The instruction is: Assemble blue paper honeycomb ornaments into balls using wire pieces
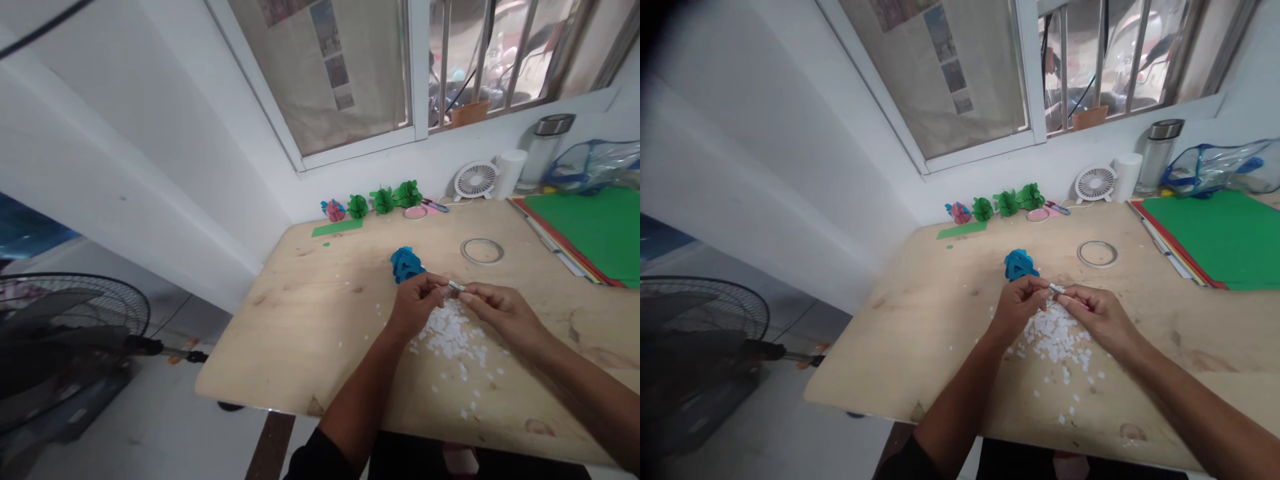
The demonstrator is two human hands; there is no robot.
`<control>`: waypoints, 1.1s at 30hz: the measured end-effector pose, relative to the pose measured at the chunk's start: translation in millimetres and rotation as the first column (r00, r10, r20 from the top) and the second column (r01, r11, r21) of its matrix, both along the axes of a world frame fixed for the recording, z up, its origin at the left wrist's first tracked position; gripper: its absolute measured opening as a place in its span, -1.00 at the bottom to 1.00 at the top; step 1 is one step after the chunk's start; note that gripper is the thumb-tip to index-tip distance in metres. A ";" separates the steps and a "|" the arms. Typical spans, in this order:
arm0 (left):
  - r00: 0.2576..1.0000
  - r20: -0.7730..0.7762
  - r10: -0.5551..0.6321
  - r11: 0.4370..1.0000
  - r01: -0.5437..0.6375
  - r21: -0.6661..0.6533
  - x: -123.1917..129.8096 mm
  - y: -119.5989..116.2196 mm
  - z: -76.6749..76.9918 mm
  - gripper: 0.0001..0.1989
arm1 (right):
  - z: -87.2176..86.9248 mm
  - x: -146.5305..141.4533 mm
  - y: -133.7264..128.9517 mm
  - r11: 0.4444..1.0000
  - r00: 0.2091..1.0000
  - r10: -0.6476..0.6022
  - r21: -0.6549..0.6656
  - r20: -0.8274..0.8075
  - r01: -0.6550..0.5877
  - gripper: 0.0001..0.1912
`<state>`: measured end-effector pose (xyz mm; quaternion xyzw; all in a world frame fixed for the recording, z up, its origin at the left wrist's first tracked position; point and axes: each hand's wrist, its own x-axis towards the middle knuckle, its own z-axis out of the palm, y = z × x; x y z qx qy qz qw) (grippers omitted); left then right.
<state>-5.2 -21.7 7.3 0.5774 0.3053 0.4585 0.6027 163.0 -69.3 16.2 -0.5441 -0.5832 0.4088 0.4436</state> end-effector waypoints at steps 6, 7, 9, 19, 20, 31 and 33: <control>0.998 -0.029 0.047 0.999 -0.047 -0.005 0.4 -0.3 2.6 -0.66 | -7.0 6.9 0.6 0.988 0.987 -0.078 0.140 0.138 0.059 -0.59; 0.997 -0.039 0.067 0.998 -0.067 -0.010 1.0 -0.3 2.9 -0.68 | -6.5 9.2 1.2 0.982 0.980 -0.118 0.167 0.161 0.090 -0.61; 0.993 -0.059 0.106 0.994 -0.107 -0.016 3.9 -0.6 4.1 -0.72 | -3.4 15.2 3.3 0.952 0.954 -0.237 0.237 0.182 0.191 -0.64; 0.918 -0.345 0.193 0.950 -0.088 0.298 74.9 22.5 18.8 -0.85 | 9.5 47.7 15.8 0.716 0.767 -0.637 0.308 -0.078 0.627 -0.69; 0.884 -0.393 0.252 0.925 -0.101 0.368 86.3 29.0 17.8 -0.85 | 8.3 49.8 17.1 0.706 0.754 -0.650 0.291 -0.096 0.646 -0.69; 0.628 -0.751 0.202 0.925 0.130 0.358 156.0 64.9 -29.2 -0.86 | 4.2 54.1 21.9 0.724 0.772 -0.619 0.276 -0.145 0.632 -0.70; 0.653 -0.737 0.175 0.928 0.140 0.345 155.2 67.3 -32.1 -0.91 | 4.1 53.3 20.8 0.734 0.783 -0.611 0.289 -0.116 0.615 -0.69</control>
